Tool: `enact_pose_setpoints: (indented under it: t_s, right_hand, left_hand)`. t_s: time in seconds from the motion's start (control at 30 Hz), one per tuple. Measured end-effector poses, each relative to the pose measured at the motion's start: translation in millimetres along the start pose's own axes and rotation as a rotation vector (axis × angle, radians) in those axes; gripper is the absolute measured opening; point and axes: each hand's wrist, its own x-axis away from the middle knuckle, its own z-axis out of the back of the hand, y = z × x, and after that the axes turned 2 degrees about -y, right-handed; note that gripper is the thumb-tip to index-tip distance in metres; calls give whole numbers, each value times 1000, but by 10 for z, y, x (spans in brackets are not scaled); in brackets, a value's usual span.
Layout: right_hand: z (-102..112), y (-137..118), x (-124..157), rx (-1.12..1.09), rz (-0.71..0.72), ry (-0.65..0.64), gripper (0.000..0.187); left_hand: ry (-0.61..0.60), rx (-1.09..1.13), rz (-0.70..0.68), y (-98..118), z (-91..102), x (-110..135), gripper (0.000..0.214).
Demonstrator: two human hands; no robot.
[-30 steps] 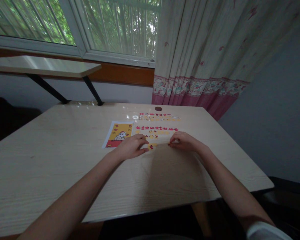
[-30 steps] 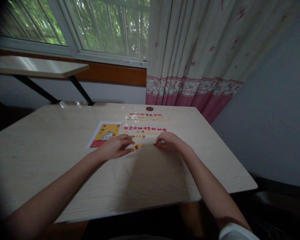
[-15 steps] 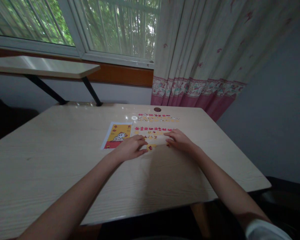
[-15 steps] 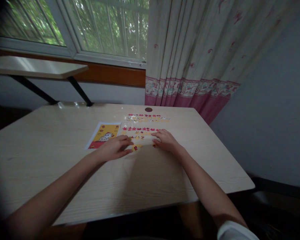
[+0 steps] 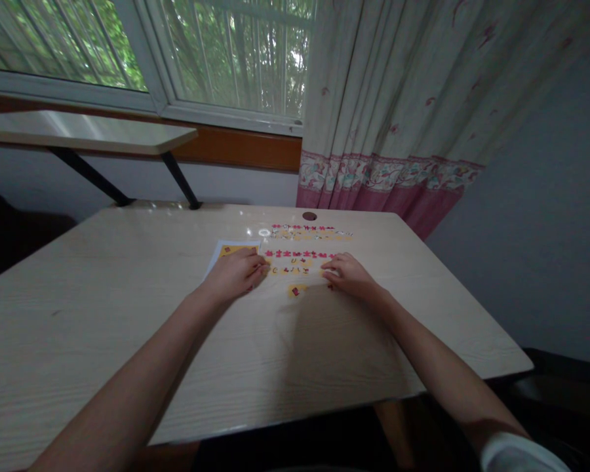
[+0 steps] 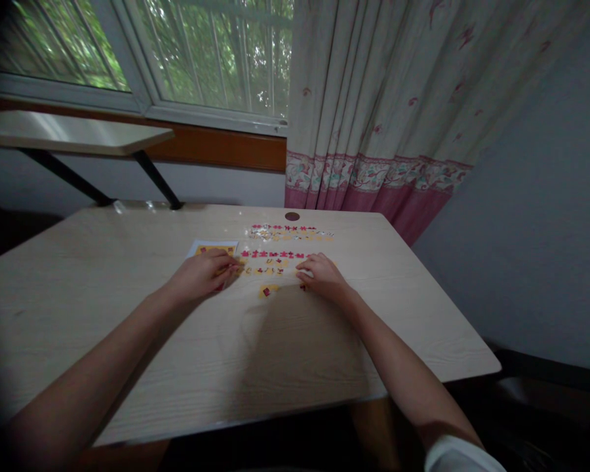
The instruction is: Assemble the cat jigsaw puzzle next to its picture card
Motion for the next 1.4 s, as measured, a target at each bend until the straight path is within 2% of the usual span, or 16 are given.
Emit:
enact_pose_setpoints:
  t_s: [0.2,0.47,0.6,0.7,0.83,0.97,1.13,1.23,1.4]
  right_hand:
    - [8,-33,-52,-59,-48,-51,15]
    - [36,-56,-86,-107,-53,-44,11]
    - [102,-167,-61,-260,-110,1,3]
    - [78,-306,-11,-522,-210,48,12]
    - [-44,-502,34,-930,-239,80,30]
    - [-129,-635,39,-1105,-266,99,39]
    - [-143,-651,63,-1043,-224,115,37]
    - [-114,-625,90,-933,-158,148,34]
    - [-10,-585,119,-533,118,285,25]
  left_hand:
    - [5,-54,41,-17,55,3,37]
    - [32,21,23,105,-25,-10,32]
    - [76,270,-3,324,-75,-19,28]
    - [92,581,76,535,-169,-34,24]
    - [94,866,236,747,-326,-49,25]
    - [76,1055,299,825,-380,-59,30]
    - [113,1210,320,835,-329,-71,29]
    - [104,1260,312,831,-295,-73,28]
    - [62,1283,305,813,-271,-72,23]
